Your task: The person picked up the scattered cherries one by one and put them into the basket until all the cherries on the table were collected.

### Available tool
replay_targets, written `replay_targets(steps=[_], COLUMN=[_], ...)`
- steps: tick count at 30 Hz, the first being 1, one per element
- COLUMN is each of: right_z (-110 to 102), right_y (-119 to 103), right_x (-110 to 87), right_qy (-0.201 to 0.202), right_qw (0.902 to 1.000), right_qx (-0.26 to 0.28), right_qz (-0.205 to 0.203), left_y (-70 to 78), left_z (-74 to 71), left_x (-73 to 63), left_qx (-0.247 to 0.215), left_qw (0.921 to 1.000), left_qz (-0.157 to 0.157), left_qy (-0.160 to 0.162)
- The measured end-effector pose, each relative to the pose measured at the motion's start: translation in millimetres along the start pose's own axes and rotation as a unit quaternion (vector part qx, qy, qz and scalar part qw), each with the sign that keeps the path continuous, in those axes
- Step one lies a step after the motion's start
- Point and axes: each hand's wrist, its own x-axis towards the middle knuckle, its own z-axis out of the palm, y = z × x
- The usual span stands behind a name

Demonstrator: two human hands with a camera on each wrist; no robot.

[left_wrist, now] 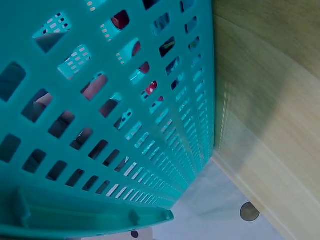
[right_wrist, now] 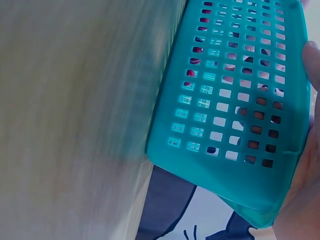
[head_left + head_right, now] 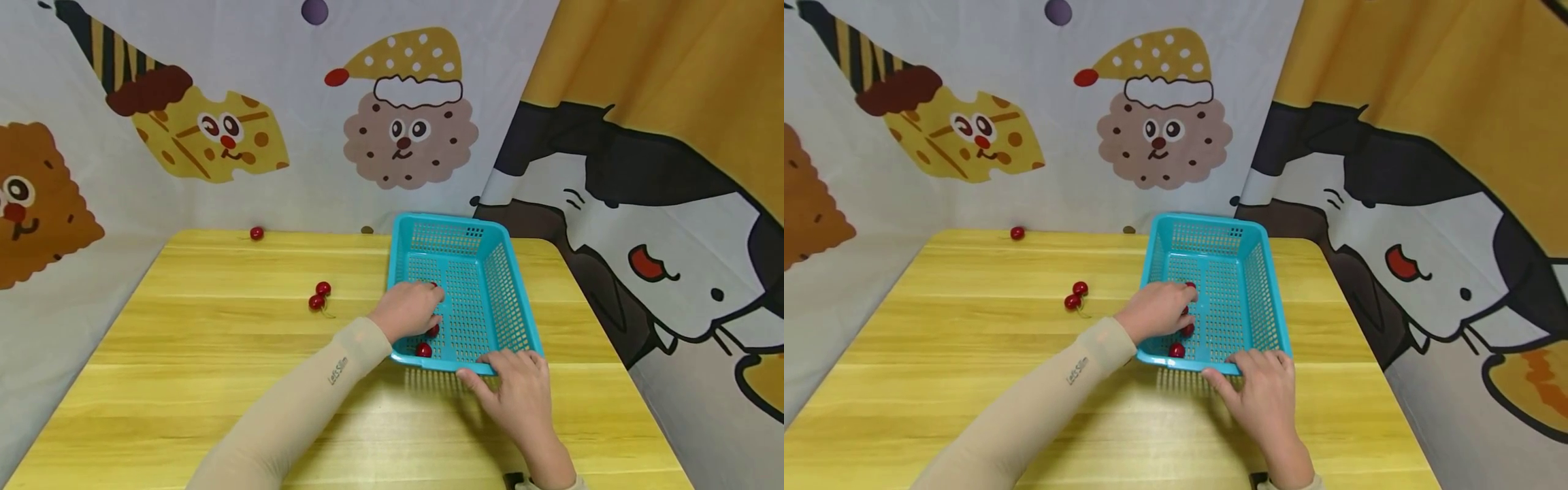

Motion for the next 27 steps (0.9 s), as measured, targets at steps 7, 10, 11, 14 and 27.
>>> replay_targets(steps=[7, 10, 11, 14, 27], right_z=[0, 0, 1, 1, 0], right_y=[0, 0, 0, 0, 0], right_x=[-0.7, 0.4, 0.9, 1.5, -0.7], right_qy=[0.002, 0.005, 0.007, 0.014, -0.001], right_qw=[1.0000, 1.0000, 1.0000, 0.9999, 1.0000], right_qx=[-0.001, 0.001, 0.001, 0.003, -0.005], right_qz=[0.003, -0.001, -0.002, -0.008, -0.001], left_y=[0.2, -0.3, -0.6, -0.9, -23.8], left_z=[-0.1, -0.6, -0.7, -2.2, -3.5], left_x=[0.6, 0.4, 0.4, 0.2, -10.9], left_qx=[-0.005, -0.008, -0.009, -0.004, -0.129], left_qw=[1.0000, 1.0000, 0.9999, 0.9998, 0.9751], left_qz=[0.006, 0.005, 0.005, 0.006, -0.075], left_qy=[0.000, 0.001, 0.003, 0.016, 0.164])
